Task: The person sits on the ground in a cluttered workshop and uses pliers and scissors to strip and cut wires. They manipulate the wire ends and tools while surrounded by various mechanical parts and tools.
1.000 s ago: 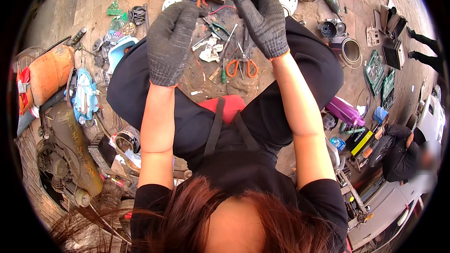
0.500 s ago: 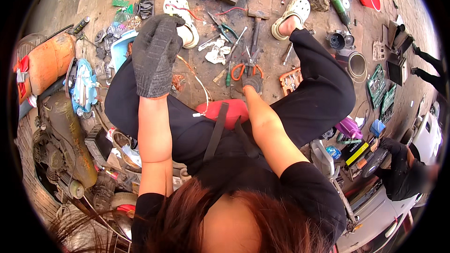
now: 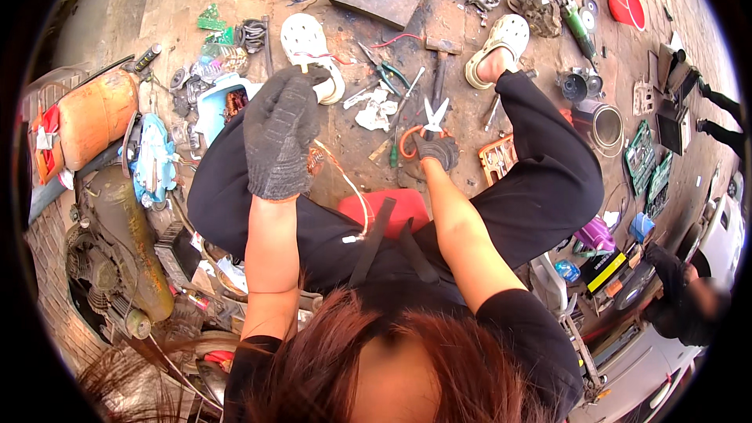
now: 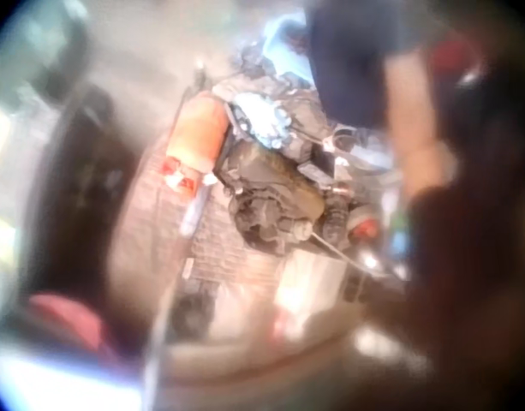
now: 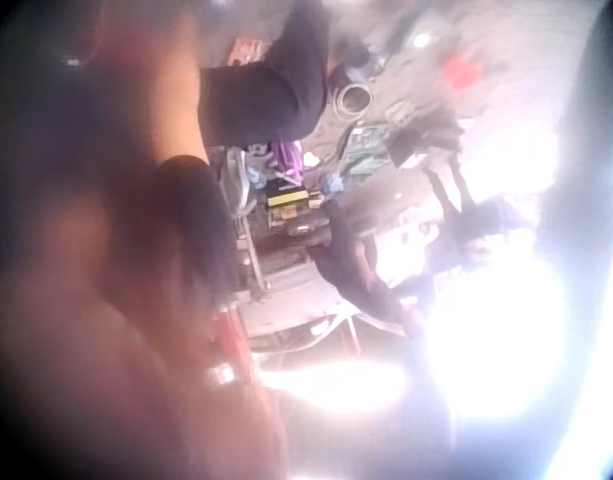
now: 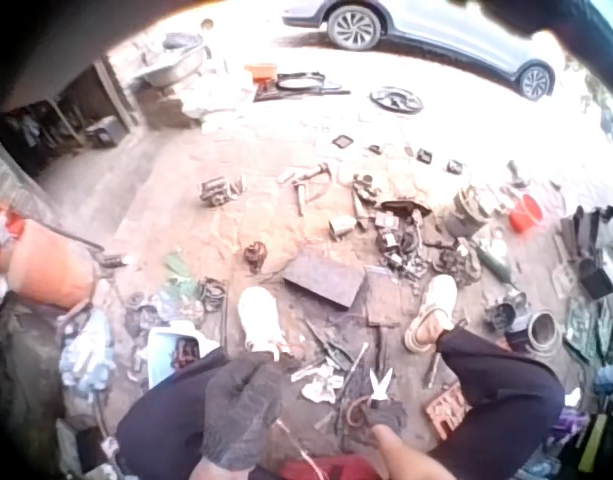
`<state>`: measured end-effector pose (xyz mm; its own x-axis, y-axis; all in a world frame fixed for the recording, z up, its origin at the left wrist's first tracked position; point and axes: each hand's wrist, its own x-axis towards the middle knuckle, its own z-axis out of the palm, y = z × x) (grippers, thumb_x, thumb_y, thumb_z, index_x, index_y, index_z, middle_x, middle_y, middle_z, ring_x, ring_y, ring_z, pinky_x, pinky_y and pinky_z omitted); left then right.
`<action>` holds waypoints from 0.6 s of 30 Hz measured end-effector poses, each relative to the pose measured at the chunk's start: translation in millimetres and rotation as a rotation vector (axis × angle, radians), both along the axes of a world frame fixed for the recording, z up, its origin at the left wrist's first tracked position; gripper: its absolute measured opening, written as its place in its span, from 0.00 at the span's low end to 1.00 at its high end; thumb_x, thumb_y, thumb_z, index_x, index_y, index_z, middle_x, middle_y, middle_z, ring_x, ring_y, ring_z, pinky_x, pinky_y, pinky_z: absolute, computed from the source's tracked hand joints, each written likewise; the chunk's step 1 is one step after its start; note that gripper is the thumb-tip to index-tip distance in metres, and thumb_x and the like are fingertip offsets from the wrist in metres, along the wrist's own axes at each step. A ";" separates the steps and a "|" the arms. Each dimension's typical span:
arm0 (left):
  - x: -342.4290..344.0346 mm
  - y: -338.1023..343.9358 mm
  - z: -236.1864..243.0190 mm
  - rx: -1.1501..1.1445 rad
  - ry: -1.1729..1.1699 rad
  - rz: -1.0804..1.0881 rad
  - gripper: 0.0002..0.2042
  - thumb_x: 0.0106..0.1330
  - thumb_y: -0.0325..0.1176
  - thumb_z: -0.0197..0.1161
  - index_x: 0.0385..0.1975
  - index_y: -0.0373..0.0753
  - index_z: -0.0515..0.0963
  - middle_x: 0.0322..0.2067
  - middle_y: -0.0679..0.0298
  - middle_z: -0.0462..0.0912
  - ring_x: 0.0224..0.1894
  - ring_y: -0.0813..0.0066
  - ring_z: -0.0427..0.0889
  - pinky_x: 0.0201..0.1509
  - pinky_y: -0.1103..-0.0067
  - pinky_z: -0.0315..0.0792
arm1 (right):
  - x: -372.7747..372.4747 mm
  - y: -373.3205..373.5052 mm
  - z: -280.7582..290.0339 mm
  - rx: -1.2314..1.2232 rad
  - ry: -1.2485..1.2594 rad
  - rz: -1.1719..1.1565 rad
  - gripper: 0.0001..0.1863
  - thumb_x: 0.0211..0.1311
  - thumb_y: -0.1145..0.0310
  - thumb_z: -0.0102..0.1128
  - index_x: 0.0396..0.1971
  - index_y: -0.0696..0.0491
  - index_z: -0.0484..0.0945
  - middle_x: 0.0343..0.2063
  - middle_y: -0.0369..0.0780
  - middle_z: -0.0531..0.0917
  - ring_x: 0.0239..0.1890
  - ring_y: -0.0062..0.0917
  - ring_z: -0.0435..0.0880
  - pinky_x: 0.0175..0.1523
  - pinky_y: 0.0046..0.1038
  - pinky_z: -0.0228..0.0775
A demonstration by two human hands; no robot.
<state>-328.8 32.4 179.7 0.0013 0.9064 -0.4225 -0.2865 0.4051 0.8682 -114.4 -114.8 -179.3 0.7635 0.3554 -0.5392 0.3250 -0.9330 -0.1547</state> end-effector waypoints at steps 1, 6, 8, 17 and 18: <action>1.0 0.9 -0.4 -0.016 -0.044 -0.013 0.09 0.66 0.30 0.61 0.42 0.33 0.79 0.22 0.75 0.72 0.21 0.91 0.64 0.22 0.89 0.55 | 4.7 -1.4 -10.9 0.009 0.040 -0.089 0.49 0.32 0.39 0.74 0.53 0.56 0.68 0.50 0.39 0.78 0.54 0.28 0.75 0.60 0.30 0.64; 10.3 -1.8 14.5 -0.029 -0.222 -0.052 0.15 0.68 0.33 0.56 0.44 0.25 0.76 0.15 0.76 0.59 0.14 0.91 0.54 0.17 0.87 0.46 | 49.3 7.7 -34.6 0.401 0.581 -0.408 0.33 0.50 0.53 0.68 0.49 0.61 0.73 0.37 0.46 0.82 0.39 0.34 0.83 0.42 0.31 0.75; -1.2 -11.9 18.5 0.031 -0.193 -0.048 0.13 0.67 0.33 0.56 0.39 0.27 0.77 0.15 0.75 0.61 0.14 0.90 0.54 0.17 0.86 0.46 | 9.3 29.3 15.8 0.452 0.693 -0.201 0.28 0.52 0.57 0.68 0.48 0.60 0.73 0.34 0.45 0.81 0.34 0.32 0.81 0.39 0.32 0.74; 3.8 -70.4 64.8 0.227 -0.046 -0.086 0.10 0.60 0.33 0.58 0.25 0.32 0.76 0.15 0.69 0.68 0.13 0.87 0.57 0.17 0.85 0.47 | 20.6 41.6 353.3 1.081 0.475 0.725 0.31 0.49 0.66 0.72 0.51 0.61 0.68 0.35 0.42 0.77 0.37 0.28 0.78 0.45 0.29 0.72; 5.2 -76.9 71.6 0.237 -0.033 -0.080 0.09 0.60 0.33 0.58 0.25 0.32 0.76 0.15 0.69 0.68 0.13 0.87 0.58 0.17 0.86 0.47 | 19.1 37.2 367.3 1.118 0.497 0.779 0.36 0.46 0.63 0.74 0.54 0.61 0.67 0.36 0.44 0.77 0.38 0.30 0.77 0.47 0.30 0.71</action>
